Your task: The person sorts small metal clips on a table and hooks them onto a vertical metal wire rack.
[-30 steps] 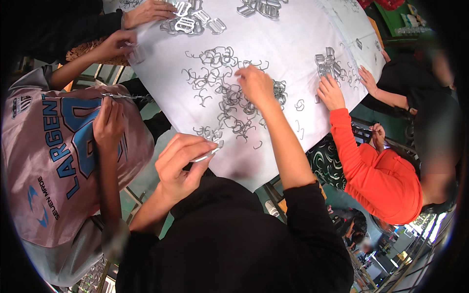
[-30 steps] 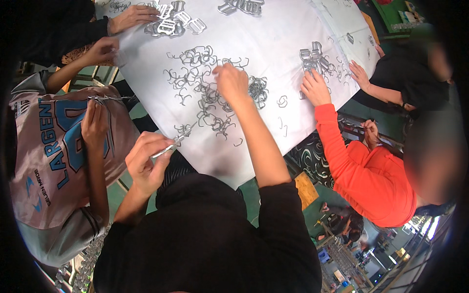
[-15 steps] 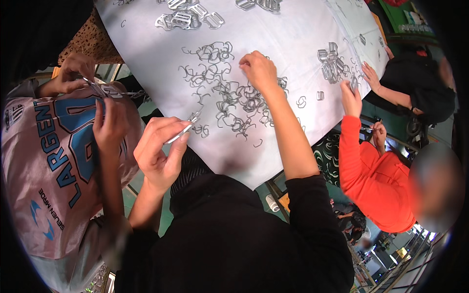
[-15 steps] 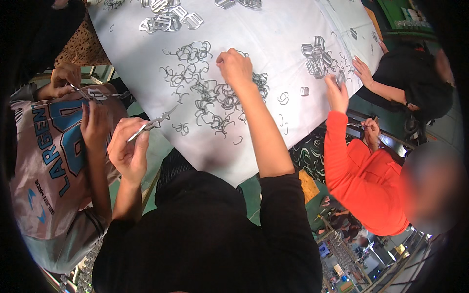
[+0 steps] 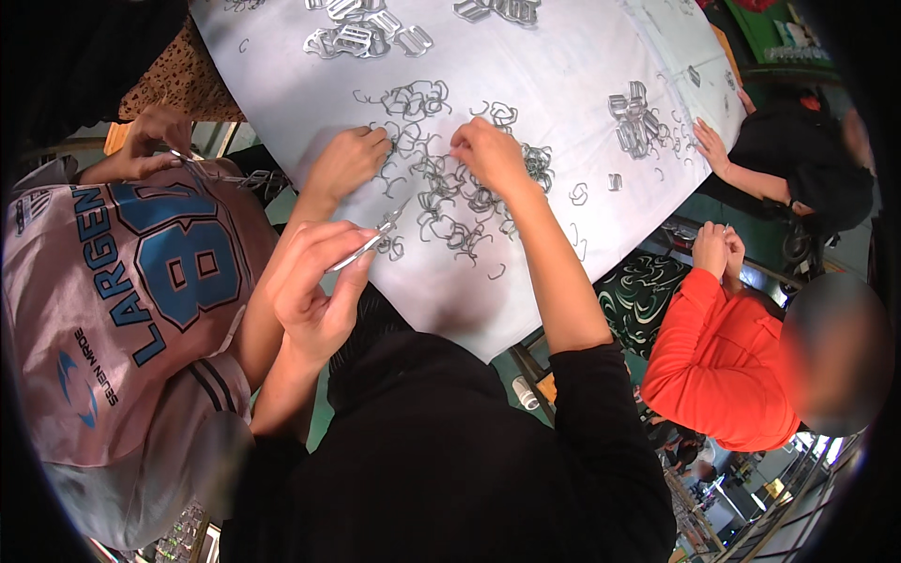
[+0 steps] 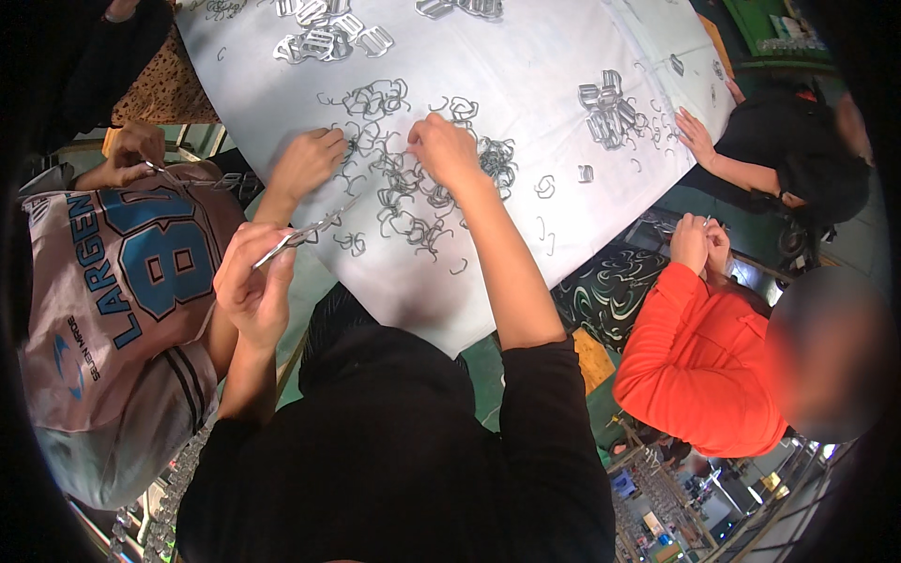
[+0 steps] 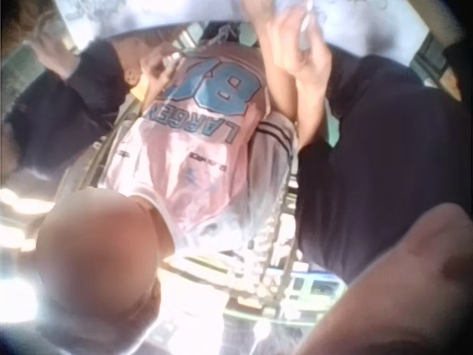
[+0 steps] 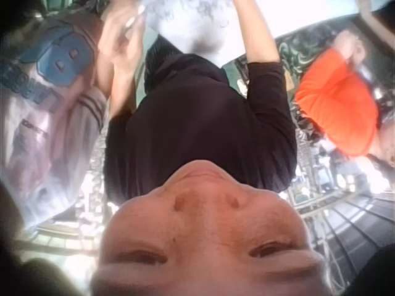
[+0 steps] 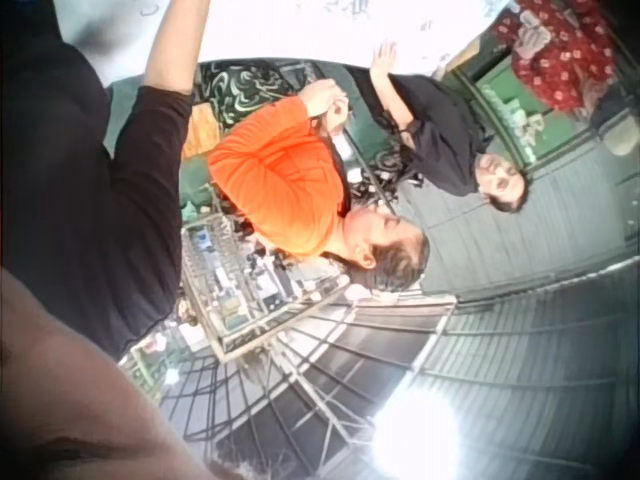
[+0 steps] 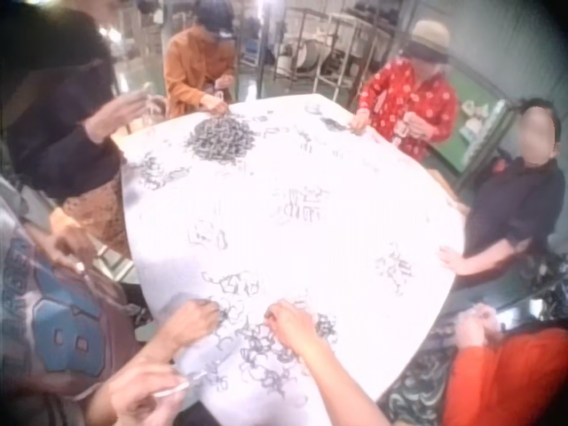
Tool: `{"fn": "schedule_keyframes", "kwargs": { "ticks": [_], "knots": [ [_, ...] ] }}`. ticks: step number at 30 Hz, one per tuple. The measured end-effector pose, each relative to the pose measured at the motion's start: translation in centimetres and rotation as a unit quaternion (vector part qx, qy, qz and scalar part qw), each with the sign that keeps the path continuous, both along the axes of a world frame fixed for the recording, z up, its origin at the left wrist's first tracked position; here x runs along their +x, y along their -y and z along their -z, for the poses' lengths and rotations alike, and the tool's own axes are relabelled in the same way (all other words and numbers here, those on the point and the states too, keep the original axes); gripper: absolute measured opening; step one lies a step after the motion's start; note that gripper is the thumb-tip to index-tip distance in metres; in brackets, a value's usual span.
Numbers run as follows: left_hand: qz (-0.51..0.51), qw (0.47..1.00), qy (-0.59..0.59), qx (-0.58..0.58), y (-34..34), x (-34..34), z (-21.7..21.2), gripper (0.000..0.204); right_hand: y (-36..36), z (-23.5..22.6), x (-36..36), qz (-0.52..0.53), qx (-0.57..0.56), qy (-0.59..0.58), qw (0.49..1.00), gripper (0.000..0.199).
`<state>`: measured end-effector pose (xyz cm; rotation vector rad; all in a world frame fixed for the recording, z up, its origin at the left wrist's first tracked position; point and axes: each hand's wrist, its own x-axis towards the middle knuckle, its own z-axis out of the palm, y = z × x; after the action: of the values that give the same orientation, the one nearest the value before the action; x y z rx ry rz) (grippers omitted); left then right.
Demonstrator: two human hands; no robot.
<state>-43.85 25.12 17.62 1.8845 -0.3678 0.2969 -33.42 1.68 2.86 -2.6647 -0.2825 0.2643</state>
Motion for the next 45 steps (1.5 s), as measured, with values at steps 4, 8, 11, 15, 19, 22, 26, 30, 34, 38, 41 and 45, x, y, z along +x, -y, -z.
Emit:
{"fn": "schedule_keyframes", "kwargs": {
  "ticks": [4, 8, 11, 15, 19, 22, 26, 30, 34, 38, 41, 45],
  "knots": [
    [0.013, 0.999, 0.041, 0.027, 0.1, -0.6, -0.3, 0.019, 0.7, 0.1, 0.0, 0.074, -0.002, 0.083, 0.994, 0.016],
    [0.027, 0.998, 0.049, -0.011, 0.2, -0.2, -0.6, 0.02, 0.6, -0.8, -1.7, 0.001, 0.06, 0.011, 0.998, 0.018],
    [0.022, 0.999, 0.046, 0.005, 0.4, -0.5, -0.4, 0.02, 0.2, -1.2, -4.0, -0.051, 0.029, 0.016, 0.998, 0.016],
    [0.015, 0.999, 0.042, -0.008, 0.5, -1.0, -0.6, 0.02, 2.1, -1.7, -4.0, -0.041, -0.051, -0.004, 0.998, 0.008],
    [0.009, 0.999, 0.039, -0.004, 0.2, -1.3, -0.3, 0.021, 2.2, -1.9, -3.1, -0.006, -0.021, 0.024, 0.999, 0.004],
    [0.007, 0.999, 0.043, -0.003, 0.4, -1.2, -0.4, 0.021, 0.7, -1.1, -2.3, -0.043, 0.022, 0.033, 0.998, 0.006],
    [0.004, 0.999, 0.049, 0.005, 0.3, -0.9, -0.6, 0.021, 0.2, 0.9, -1.8, -0.108, -0.008, 0.065, 0.992, 0.011],
    [0.001, 0.999, 0.044, 0.006, 0.3, -1.0, 0.3, 0.02, 0.6, 2.1, -3.0, -0.068, 0.05, 0.113, 0.99, 0.011],
    [0.0, 1.0, 0.021, 0.006, 1.0, -1.0, 1.0, 0.02, 0.6, -2.2, -5.1, 0.157, 0.349, -0.118, 0.916, 0.009],
    [0.007, 1.0, 0.027, -0.004, 2.4, -0.7, 1.6, 0.021, -0.4, -9.6, -8.2, 0.19, 0.563, -0.108, 0.797, 0.008],
    [-0.009, 1.0, 0.016, -0.022, 3.3, -0.7, 1.7, 0.021, -2.0, -15.6, -11.4, 0.211, 0.666, -0.085, 0.71, 0.017],
    [-0.015, 0.999, 0.023, -0.032, 5.4, -0.6, 0.8, 0.02, -2.8, -18.0, -13.8, 0.218, 0.691, -0.021, 0.689, 0.02]
  ]
}}
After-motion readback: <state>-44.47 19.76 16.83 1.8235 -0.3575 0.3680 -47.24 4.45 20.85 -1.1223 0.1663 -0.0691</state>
